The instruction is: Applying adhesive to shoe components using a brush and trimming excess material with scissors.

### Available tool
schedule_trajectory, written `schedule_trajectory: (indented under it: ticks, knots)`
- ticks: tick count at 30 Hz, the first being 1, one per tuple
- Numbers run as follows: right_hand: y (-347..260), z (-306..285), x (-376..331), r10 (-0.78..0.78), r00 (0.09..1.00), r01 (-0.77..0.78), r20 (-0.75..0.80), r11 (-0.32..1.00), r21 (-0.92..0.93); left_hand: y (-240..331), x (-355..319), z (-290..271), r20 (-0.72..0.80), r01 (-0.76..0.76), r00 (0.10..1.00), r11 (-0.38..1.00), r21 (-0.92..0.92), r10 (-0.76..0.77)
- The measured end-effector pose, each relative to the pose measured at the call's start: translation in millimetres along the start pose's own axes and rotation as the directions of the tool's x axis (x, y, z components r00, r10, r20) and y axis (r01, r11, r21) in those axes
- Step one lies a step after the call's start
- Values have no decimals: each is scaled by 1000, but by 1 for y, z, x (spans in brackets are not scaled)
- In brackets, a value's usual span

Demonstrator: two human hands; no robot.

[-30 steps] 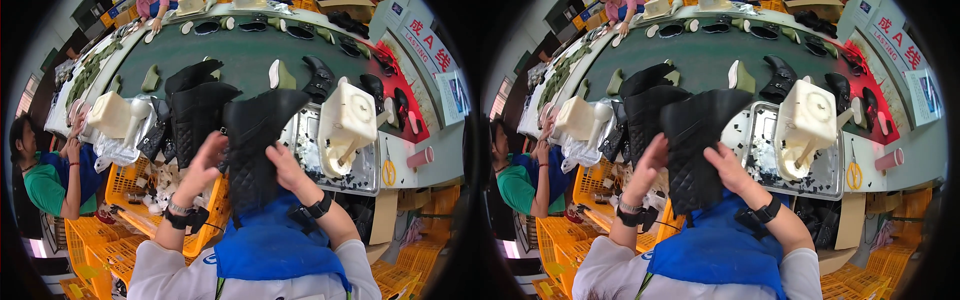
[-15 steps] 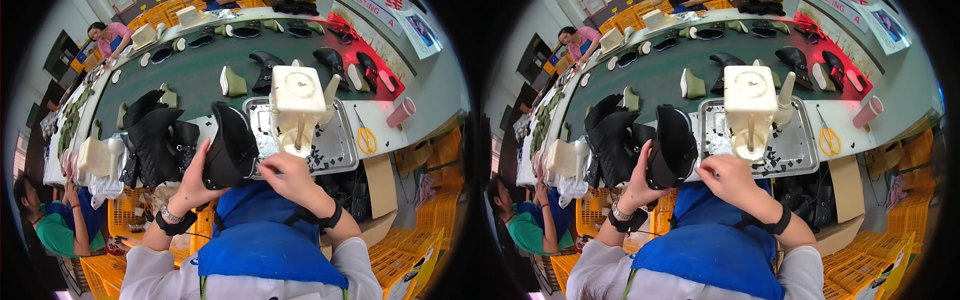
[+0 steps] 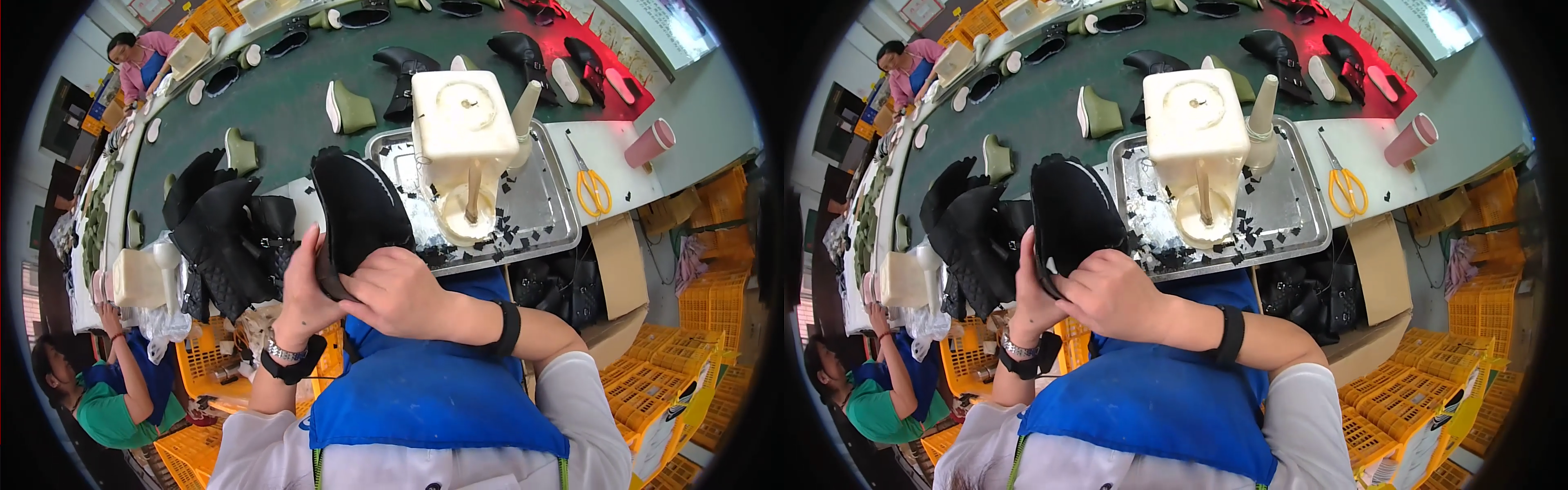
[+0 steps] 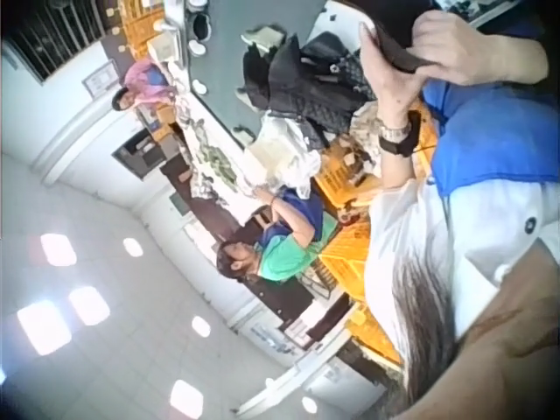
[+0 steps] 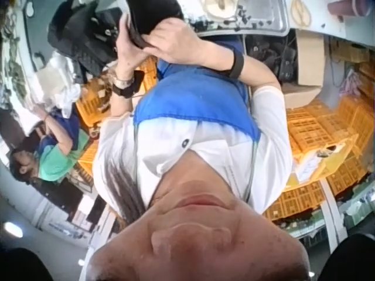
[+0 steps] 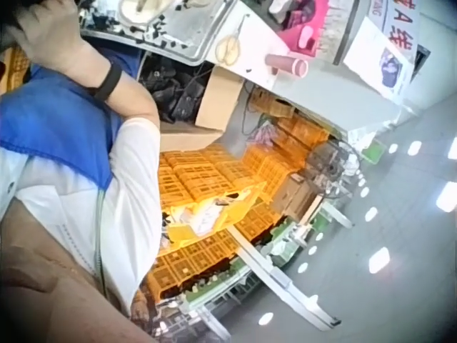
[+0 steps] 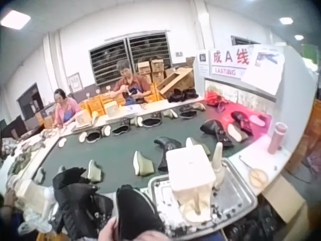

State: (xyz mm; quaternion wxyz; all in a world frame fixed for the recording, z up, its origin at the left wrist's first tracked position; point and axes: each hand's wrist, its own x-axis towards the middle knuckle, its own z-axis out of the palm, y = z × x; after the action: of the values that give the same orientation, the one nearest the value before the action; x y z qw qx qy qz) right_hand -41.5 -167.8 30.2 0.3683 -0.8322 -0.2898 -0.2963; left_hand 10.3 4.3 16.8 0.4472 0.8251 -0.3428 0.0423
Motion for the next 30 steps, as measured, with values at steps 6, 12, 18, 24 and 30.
schedule_trajectory:
  ticks: [6,12,18,24,30]
  knots:
    - [25,-47,-14,288,956,-287,53,885,367,6,16,-9,36,-236,972,946,224,234]
    - [80,-101,-56,852,519,-850,-72,524,63,-6,25,-8,77,-198,979,967,159,187]
    - [105,-78,-53,694,709,-690,-129,644,-330,-16,23,-16,111,41,993,999,-24,-38]
    - [124,-73,-57,709,685,-728,-168,672,-133,-99,-24,-64,426,525,851,474,-707,-307]
    - [107,-93,-58,704,669,-722,-236,692,17,-99,-22,-49,615,669,743,267,-694,-264]
